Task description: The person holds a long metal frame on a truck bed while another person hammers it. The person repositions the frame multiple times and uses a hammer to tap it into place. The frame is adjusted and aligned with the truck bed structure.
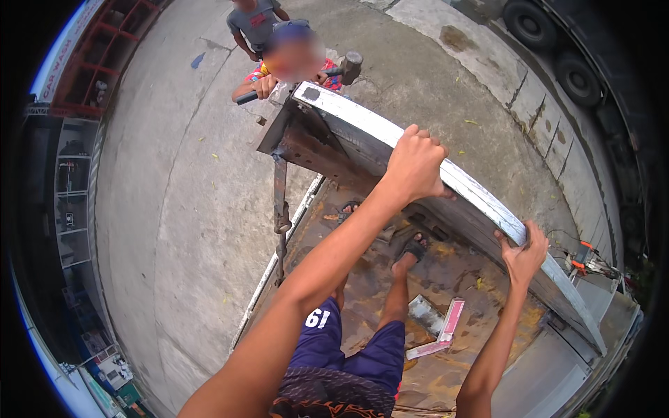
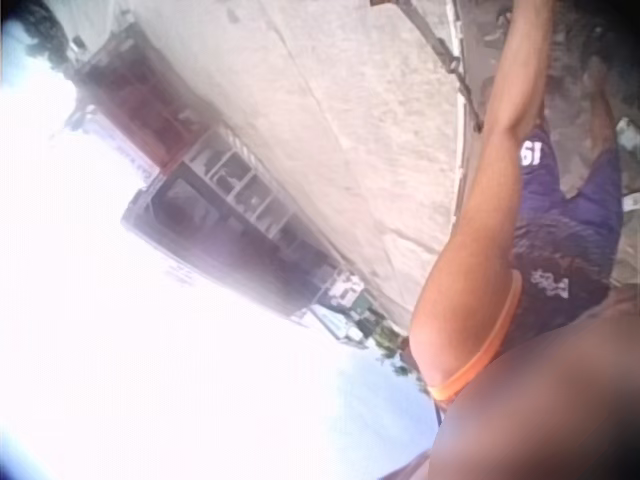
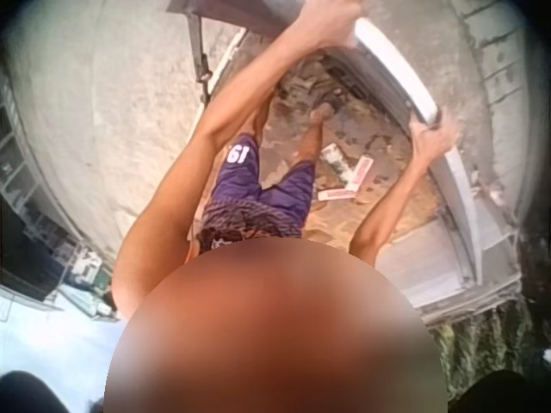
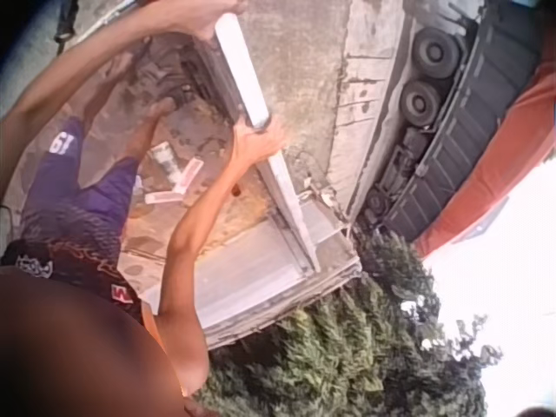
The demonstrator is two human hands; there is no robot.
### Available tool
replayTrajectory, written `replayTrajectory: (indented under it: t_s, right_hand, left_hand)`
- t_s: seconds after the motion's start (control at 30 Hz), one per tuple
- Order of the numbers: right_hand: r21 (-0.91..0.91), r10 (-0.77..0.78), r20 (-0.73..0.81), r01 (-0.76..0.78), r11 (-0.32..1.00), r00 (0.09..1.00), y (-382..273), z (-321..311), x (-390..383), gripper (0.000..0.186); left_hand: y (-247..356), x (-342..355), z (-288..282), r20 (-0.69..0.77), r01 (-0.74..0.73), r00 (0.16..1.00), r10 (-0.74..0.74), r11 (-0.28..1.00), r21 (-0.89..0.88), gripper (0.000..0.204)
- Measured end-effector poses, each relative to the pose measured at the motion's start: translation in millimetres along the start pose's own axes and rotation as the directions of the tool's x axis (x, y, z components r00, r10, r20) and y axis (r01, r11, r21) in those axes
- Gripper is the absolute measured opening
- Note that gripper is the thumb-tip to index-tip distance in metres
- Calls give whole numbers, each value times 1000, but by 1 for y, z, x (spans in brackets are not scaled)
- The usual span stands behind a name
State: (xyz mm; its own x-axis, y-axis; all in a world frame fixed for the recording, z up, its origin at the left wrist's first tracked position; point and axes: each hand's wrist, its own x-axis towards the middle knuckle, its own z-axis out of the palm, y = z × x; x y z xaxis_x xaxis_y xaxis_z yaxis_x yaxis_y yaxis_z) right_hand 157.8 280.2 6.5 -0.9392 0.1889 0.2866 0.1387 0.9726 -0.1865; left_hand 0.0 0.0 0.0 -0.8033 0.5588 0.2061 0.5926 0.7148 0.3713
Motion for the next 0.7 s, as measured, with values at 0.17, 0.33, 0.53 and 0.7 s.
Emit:
replayTrajectory:
  t_s: [0.17,0.33,0.53,0.7]
  right_hand:
    - [31,-2,-19,2,1000,1000,-3,7,4,58]
    - [10,0,-4,0,1000,1000,2,2,5,58]
    - [4,-18,-34,18,1000,999,6,1,3,61]
    - [10,11,6,-11,1000,1000,4,3,1,62]
  left_hand:
    - [-5,3,0,3,6,1000,-6,1000,-3,64]
    - [-3,4,4,-78,-13,997,12,1000,-17,62]
    - [0,5,3,-77,-18,997,16,1000,-13,62]
    - [0,2,0,-86,-27,996,27,1000,-8,61]
